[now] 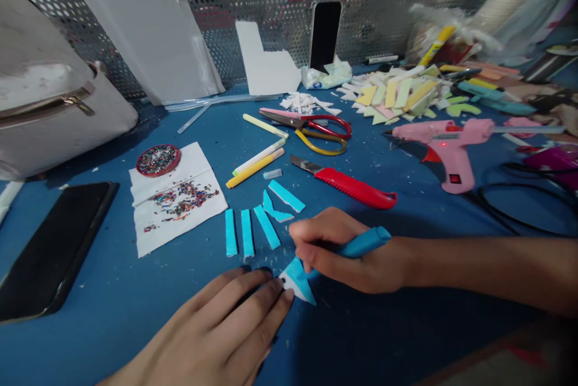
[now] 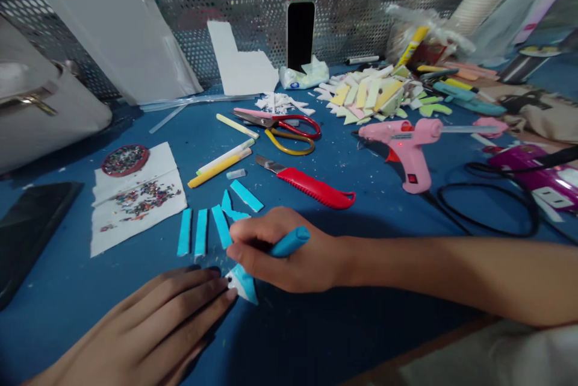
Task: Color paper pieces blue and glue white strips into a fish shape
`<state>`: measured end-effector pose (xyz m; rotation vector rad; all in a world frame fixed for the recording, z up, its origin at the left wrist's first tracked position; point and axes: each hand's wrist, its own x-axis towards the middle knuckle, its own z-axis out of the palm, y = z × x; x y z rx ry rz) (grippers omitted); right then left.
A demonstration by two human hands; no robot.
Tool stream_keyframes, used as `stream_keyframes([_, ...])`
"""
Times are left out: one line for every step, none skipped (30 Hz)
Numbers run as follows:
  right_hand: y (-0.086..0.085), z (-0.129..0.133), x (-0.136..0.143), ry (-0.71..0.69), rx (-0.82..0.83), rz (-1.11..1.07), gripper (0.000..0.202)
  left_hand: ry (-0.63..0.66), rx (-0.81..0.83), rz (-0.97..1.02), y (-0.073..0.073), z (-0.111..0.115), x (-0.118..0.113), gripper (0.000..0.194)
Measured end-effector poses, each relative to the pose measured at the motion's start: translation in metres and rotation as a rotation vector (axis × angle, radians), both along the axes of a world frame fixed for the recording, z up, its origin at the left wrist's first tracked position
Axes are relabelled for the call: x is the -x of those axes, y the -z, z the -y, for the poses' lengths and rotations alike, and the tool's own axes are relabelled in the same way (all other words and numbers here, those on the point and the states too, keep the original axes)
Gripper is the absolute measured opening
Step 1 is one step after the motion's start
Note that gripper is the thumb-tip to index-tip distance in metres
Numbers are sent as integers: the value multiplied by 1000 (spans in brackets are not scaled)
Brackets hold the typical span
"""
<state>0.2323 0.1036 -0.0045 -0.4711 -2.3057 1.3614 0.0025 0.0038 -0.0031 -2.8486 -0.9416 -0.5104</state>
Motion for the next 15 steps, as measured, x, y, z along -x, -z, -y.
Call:
stream_keyframes([0, 0, 0, -34, 1, 4, 31, 0, -2, 0, 0, 0, 0, 33])
stream_keyframes([0, 0, -1, -49, 4, 7, 33, -2, -3, 2, 0, 0, 0, 33])
stream_keyframes([0, 0, -1, -34, 3, 7, 33, -1, -4, 2, 1, 0, 0, 34])
stream_keyframes([0, 0, -1, 1, 2, 9, 31, 1, -6, 4, 1, -1, 0, 34])
stream_keyframes([0, 0, -1, 43, -1, 10, 30, 1, -5, 4, 1, -1, -1, 33])
stream_keyframes([0, 0, 0, 66, -1, 12, 29, -1, -1, 3, 2, -1, -1, 33])
stream_keyframes([0, 0, 0, 57, 1, 15, 30, 0, -1, 2, 2, -1, -2, 34])
stream_keyframes([0, 0, 0, 22, 5, 18, 31, 1, 0, -1, 2, -1, -2, 34])
stream_keyframes([0, 0, 0, -17, 10, 16, 33, 2, -1, -1, 1, -1, -2, 34])
stream_keyframes([0, 0, 0, -39, 15, 13, 34, -2, -1, 2, 1, -1, -2, 34])
stream_keyframes([0, 0, 0, -33, 16, 5, 33, -3, -4, 3, 1, -1, -2, 34])
stream_keyframes([0, -1, 0, -3, 17, 1, 31, -3, -5, 5, 1, -1, -1, 34])
stream_keyframes([0, -1, -1, 38, 19, 2, 29, -2, -4, 2, 0, -1, -1, 33])
stream_keyframes([0, -1, -1, 64, 23, 6, 28, 1, -5, 1, 0, -1, -1, 33])
stream_keyframes([0, -1, -1, 59, 30, 8, 28, 4, -6, -2, 0, -1, 0, 33])
